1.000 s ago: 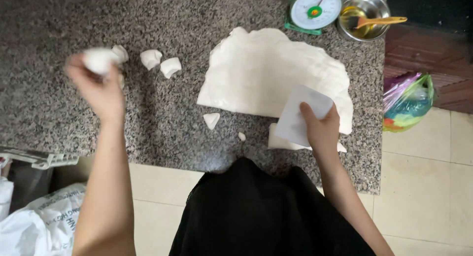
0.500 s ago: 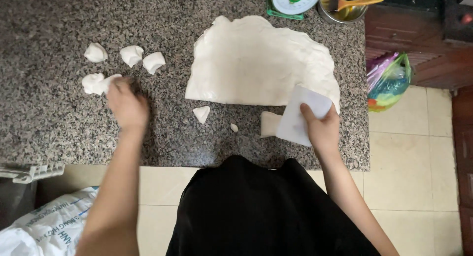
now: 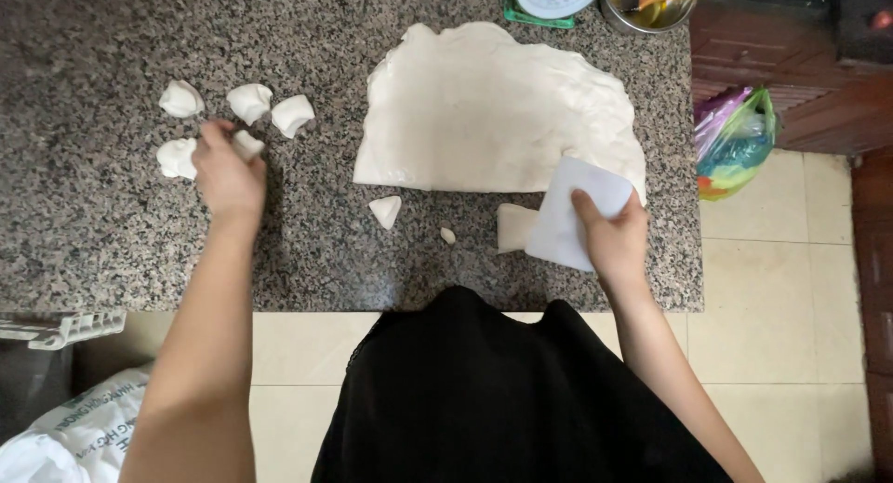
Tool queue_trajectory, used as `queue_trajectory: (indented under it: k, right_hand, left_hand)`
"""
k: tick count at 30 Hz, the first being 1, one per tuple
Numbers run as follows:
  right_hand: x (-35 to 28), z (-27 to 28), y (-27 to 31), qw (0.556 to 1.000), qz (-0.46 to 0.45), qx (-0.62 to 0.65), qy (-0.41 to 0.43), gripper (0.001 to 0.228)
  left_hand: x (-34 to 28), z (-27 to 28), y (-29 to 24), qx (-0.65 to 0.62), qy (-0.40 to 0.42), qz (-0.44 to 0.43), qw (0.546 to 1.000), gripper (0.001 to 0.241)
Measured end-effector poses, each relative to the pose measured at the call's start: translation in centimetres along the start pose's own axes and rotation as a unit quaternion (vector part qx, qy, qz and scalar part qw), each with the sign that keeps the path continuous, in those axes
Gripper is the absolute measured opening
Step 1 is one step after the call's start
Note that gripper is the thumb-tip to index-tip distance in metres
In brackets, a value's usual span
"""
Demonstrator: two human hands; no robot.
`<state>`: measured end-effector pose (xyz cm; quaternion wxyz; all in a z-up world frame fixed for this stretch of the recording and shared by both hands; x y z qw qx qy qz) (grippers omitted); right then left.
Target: Portioning a large piece of dough into smaller pieces using a bench scraper and weighing them on a scale.
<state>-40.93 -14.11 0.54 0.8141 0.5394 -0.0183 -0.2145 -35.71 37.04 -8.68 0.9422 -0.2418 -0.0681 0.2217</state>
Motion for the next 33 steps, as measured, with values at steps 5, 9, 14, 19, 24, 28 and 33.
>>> queue_trajectory:
  k: [5,9,14,19,24,28,33]
  right_hand:
    - [0.1,-0.3,0.4,1.0,0.013,0.022,0.005,0.034]
    - [0.8,0.9,-1.6,0.999,0.018,0.03,-0.022,0.034]
    - [-0.5,0.3,-1.9,0.995,0.01,-0.101,0.003,0.052]
    - [-1.4,-2.3,-2.2,0.976,-0.029,-0.206,0.061,0.053]
    - [-0.7,-3.5,-4.6,0.964,0.045,-0.254,0.068,0.049]
    - [-0.6,-4.1,-5.1,0.962,0.042,-0.261,0.075,0.048]
    - [-0.1,-5.1,-5.6,0.953,0.021,-0.288,0.093,0.045]
  left_hand:
    - [3.6,-5.2,6.7,0.048,0.025,0.034,0.998,0.039]
    - [-0.1,-3.4,0.4,0.11,-0.011,-0.087,0.99,0.043]
    - [-11.1,-4.8,-12.3,-0.17,0.073,-0.248,0.951,0.043]
    - [-18.0,-11.3,-21.7,-0.199,0.249,-0.426,0.847,0.054]
    - [-19.5,-17.0,-24.3,-0.148,0.32,-0.442,0.825,0.094]
    - [-19.4,-18.0,-24.7,-0.085,0.329,-0.416,0.843,0.1]
    - [-19.2,-18.2,-25.9,-0.044,0.333,-0.403,0.852,0.096]
Point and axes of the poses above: each hand's wrist, its own x-axis towards the middle knuckle, its own z-axis out of the back of the hand, y = z × x, the point moved 4 cm from there along x, towards the middle knuckle
